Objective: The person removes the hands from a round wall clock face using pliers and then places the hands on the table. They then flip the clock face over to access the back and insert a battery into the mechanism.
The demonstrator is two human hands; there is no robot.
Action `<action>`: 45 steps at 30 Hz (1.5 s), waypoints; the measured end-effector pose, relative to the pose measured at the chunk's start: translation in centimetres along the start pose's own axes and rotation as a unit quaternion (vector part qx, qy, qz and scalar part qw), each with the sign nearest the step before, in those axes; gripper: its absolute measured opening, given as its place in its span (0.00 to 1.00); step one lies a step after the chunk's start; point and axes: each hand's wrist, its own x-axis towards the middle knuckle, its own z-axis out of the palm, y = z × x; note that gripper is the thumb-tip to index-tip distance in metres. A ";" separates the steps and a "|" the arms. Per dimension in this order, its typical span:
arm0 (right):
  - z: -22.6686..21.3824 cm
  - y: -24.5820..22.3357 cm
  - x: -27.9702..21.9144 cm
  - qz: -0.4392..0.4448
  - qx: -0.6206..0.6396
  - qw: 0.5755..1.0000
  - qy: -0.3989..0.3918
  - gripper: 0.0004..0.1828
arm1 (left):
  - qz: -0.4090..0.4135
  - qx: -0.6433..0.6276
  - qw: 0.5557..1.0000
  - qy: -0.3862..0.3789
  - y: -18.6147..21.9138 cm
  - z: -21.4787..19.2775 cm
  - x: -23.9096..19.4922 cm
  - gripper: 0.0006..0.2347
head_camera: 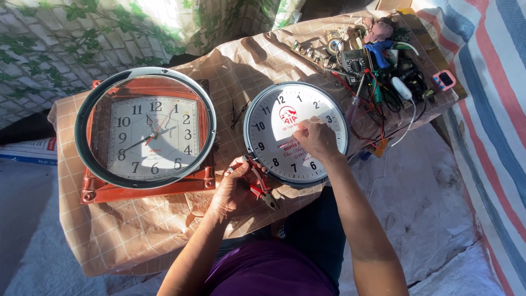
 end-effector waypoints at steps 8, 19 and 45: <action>2.1 0.8 1.2 -0.034 -0.061 0.997 0.016 0.04 | 0.009 -0.009 1.000 -0.011 0.1 0.7 -0.5 0.06; 1.2 -0.1 1.4 -0.065 -0.011 0.998 -0.017 0.06 | 0.012 0.003 1.000 -0.025 -0.4 -1.1 0.5 0.07; 2.3 2.2 0.6 -0.084 -0.024 0.996 0.026 0.03 | 0.022 0.006 0.999 -0.044 -0.8 -2.2 1.3 0.10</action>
